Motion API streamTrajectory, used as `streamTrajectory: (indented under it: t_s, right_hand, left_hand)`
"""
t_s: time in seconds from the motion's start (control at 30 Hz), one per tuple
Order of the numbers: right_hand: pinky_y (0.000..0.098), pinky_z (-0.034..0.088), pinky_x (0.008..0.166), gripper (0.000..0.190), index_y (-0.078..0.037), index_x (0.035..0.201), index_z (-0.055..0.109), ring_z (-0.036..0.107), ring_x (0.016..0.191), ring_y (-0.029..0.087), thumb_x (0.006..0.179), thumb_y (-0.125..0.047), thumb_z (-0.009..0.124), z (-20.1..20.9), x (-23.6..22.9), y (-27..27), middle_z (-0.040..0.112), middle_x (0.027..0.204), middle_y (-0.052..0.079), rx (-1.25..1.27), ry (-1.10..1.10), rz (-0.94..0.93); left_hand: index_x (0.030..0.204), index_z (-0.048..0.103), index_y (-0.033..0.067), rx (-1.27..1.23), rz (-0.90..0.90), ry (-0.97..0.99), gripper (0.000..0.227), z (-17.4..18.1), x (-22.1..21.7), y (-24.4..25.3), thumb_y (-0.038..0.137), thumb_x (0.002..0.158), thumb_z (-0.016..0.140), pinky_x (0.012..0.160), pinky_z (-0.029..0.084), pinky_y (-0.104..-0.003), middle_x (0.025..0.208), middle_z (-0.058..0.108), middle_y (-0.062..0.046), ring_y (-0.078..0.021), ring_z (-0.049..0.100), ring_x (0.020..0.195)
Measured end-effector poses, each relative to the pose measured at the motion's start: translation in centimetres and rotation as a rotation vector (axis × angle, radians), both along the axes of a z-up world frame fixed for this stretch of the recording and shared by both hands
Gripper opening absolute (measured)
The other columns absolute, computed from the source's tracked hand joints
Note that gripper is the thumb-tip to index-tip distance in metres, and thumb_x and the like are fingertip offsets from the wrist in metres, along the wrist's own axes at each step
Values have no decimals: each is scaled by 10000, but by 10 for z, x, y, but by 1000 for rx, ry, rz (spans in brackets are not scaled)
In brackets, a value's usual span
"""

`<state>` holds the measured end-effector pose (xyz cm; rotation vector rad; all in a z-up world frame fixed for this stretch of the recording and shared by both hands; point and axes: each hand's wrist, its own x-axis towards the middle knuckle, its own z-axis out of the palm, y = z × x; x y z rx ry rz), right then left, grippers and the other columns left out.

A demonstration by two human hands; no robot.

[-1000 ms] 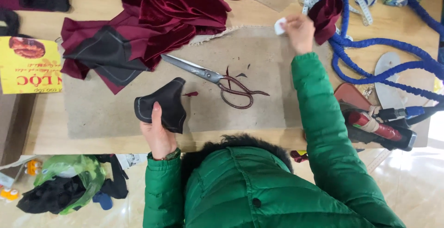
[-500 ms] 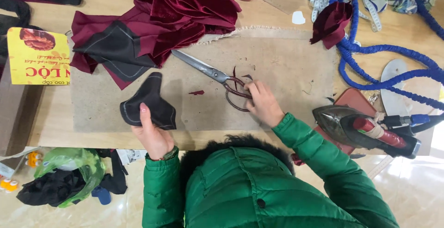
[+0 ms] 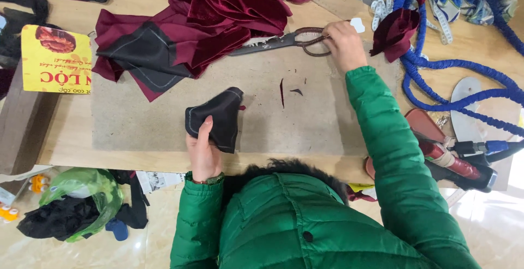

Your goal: The person cuts a black fabric piece with scissors, then irons it on a worktable. They then place a maroon fabric piece on top of the black one and cut the maroon fabric to match the shape of the black piece.

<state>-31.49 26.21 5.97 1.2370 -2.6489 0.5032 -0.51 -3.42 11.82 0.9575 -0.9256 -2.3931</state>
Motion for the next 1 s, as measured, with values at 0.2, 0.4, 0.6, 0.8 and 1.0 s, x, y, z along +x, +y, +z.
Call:
streamTrajectory:
  t_s: [0.2,0.4,0.6,0.8,1.0]
  right_hand:
    - [440,469,922,144,-129,1060,673,582,1002,302,1013,-259,713,-26,92,-13,557,1025,60,-81,-225,-168]
    - [428,475,848,155,-109,947,633,573,895,302,1023,-236,679,-50,139,-22,552,868,69,-221,-289,-190]
    - [411,456,880,249,-131,1052,637,560,984,267,959,-330,755,-42,169,-62,551,985,39,-205,-265,-310]
    - [352,434,844,66,-212,976,640,575,940,172,1010,-263,664,-64,173,-61,541,944,-48,93,-117,-382]
    - [568,307,1157,485,51,1572,340,390,1415,499,1152,-170,440,31,150,49,437,1451,373,-121,-9,-678]
  left_hand:
    - [1094,737,102,5,120,-86,160,5,-1,-9,64,938,742,796,662,-390,1008,775,-169,-286,786,929]
    - [1150,738,100,-41,146,-47,203,-6,2,-14,47,954,729,816,662,-410,1070,772,-165,-303,776,999]
    - [1195,730,105,-98,167,-18,231,-25,12,-25,50,972,712,848,667,-422,1106,764,-171,-316,766,1041]
    - [1204,727,123,-140,-36,-100,238,-12,5,-12,93,967,730,880,645,-411,1111,756,-116,-215,730,1041]
    - [1203,749,56,-511,-786,14,314,-22,-11,20,207,932,793,887,595,-404,1082,766,-137,-173,685,1048]
